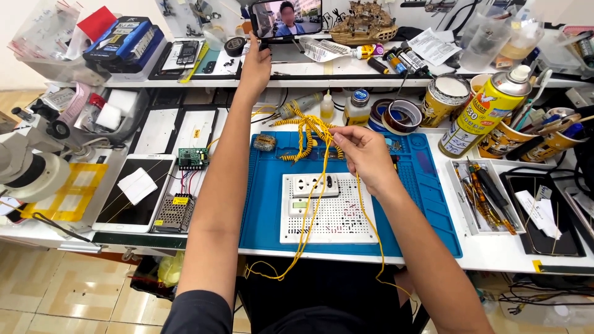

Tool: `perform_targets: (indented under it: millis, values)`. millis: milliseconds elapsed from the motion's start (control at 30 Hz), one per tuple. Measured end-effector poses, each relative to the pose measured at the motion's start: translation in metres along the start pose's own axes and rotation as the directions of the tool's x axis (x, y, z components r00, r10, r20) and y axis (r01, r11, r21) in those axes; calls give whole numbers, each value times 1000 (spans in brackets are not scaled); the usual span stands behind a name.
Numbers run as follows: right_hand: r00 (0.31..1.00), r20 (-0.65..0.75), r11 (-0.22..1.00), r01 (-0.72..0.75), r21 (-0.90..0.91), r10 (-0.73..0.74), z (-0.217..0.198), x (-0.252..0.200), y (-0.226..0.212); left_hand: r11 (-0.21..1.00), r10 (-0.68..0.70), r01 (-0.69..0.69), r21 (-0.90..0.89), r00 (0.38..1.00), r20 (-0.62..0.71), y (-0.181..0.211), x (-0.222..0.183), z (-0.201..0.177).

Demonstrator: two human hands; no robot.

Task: Braiding multiple yellow wires together on an electronics workbench.

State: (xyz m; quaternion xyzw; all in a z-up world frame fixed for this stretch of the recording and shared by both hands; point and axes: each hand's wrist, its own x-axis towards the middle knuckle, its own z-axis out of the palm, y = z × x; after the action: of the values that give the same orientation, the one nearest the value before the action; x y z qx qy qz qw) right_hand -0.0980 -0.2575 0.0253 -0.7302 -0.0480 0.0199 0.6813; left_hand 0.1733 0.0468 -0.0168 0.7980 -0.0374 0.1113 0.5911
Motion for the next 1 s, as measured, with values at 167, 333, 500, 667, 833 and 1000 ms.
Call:
perform_targets:
  millis: [167, 333, 500, 667, 833, 1000]
  values:
    - [1000, 7, 1000, 7, -11, -7, -1, 0, 0, 999, 10, -8, -40, 999, 34, 8, -8, -2]
    - [1000, 13, 1000, 6, 4, -6, 0, 0, 1, 999, 10, -8, -49, 999, 33, 2, -4, -2]
    - [1000, 7, 1000, -7, 2, 7, 0, 0, 1, 997, 19, -14, -78, 998, 55, -1, -1, -3]
    - [1000, 10, 1000, 17, 3, -17, 0, 1, 3, 998, 0, 2, -58, 999, 47, 2, -2, -2]
    - [1000, 20, 1000, 16, 16, -16, -2, 2, 5, 999, 49, -52, -15, 985, -166, 9, -21, 12]
    - [999, 36, 1000, -18, -7, 19, -2, -1, -2, 885, 464, -400, 236, 790, -400, 60, -68, 43]
